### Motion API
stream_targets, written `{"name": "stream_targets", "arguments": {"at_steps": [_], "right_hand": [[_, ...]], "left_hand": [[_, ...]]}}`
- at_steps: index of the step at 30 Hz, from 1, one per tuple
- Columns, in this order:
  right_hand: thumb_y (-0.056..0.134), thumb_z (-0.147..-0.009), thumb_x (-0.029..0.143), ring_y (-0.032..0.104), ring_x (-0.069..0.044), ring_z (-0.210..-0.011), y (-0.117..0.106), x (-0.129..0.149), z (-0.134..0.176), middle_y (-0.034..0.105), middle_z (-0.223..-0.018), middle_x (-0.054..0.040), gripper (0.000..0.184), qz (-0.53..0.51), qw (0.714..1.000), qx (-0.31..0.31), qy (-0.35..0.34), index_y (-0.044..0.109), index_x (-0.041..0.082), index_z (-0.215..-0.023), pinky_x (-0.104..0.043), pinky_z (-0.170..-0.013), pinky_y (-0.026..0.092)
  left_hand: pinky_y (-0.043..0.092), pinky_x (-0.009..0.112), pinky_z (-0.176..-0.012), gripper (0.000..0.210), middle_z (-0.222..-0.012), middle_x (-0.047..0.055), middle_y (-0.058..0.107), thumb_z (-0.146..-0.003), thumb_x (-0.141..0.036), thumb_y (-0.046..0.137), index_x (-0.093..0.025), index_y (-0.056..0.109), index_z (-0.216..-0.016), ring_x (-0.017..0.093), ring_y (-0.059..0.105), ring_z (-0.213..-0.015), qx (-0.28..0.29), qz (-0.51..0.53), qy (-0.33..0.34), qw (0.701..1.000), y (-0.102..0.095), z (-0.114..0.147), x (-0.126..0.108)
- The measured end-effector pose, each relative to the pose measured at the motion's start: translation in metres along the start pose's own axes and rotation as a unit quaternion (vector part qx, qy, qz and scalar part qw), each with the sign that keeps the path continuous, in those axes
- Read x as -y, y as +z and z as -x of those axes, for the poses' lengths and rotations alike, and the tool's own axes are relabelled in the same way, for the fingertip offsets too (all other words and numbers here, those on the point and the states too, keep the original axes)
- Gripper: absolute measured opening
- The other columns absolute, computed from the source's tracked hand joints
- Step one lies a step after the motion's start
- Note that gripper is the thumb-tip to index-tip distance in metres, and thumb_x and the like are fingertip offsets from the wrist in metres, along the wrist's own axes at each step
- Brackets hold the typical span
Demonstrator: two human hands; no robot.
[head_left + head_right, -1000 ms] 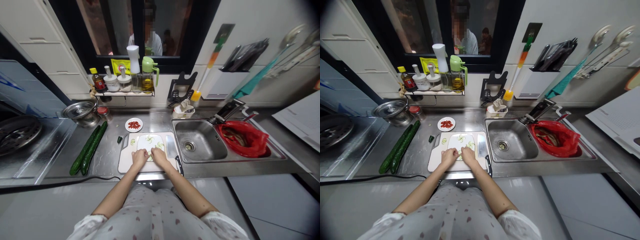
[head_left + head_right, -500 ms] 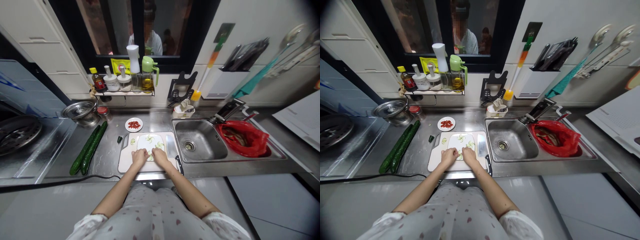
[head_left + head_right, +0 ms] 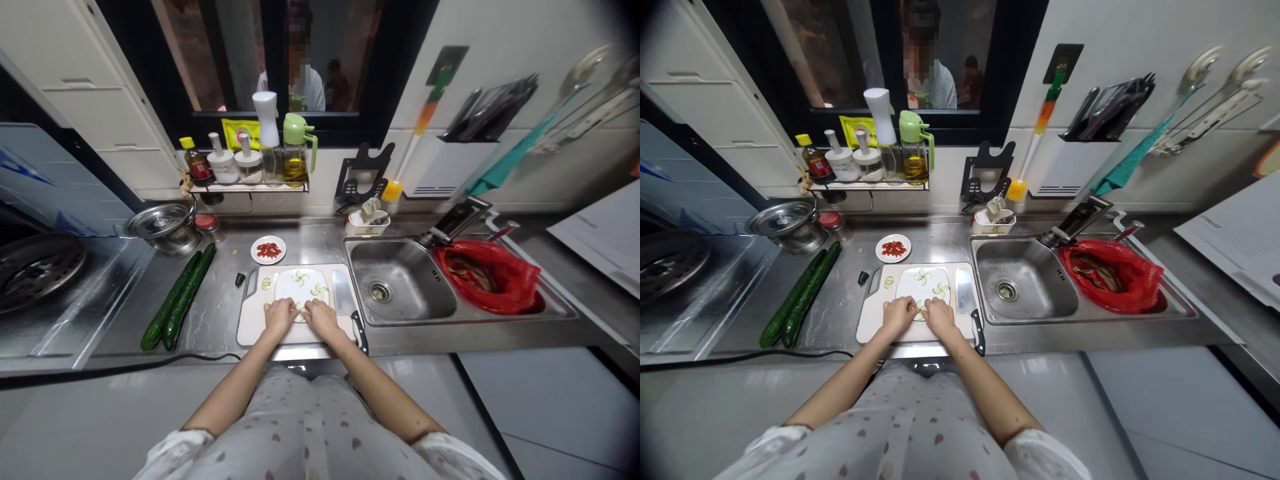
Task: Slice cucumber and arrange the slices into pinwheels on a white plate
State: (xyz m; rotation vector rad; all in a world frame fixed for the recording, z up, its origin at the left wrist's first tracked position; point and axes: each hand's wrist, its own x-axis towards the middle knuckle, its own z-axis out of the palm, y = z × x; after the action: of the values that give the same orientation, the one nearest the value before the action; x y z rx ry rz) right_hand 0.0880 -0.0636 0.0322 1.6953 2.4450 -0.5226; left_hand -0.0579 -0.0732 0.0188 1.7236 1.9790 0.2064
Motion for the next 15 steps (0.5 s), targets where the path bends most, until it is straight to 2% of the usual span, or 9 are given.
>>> {"name": "stream_targets", "arguments": {"at_steps": [4,15], "right_hand": [[0.043,-0.095,0.035,0.054,-0.021,-0.104,0.0006,0.0003,-0.0007,0.061,-0.108,-0.0094,0.025,-0.004,1.0,0.001,0.003,0.059,0.02,-0.107,-0.028,-0.077,0.039],[0.045,-0.095,0.035,0.055,-0.021,-0.102,0.0023,-0.0003,-0.0008,0.062,-0.106,-0.0086,0.023,0.006,1.0,-0.007,0.001,0.059,0.02,-0.107,-0.028,-0.075,0.038]], "left_hand": [[0.029,0.036,-0.084,0.015,-0.091,0.003,0.07,-0.083,-0.034,0.057,-0.023,0.063,-0.093,0.022,0.059,-0.094,-0.014,0.003,0.014,1.0,0.0026,0.0017,0.0017],[0.028,0.036,-0.084,0.015,-0.091,0.004,0.069,-0.085,-0.034,0.055,-0.022,0.063,-0.084,0.023,0.059,-0.094,-0.004,-0.001,0.012,1.0,0.0023,0.0019,0.001]]}}
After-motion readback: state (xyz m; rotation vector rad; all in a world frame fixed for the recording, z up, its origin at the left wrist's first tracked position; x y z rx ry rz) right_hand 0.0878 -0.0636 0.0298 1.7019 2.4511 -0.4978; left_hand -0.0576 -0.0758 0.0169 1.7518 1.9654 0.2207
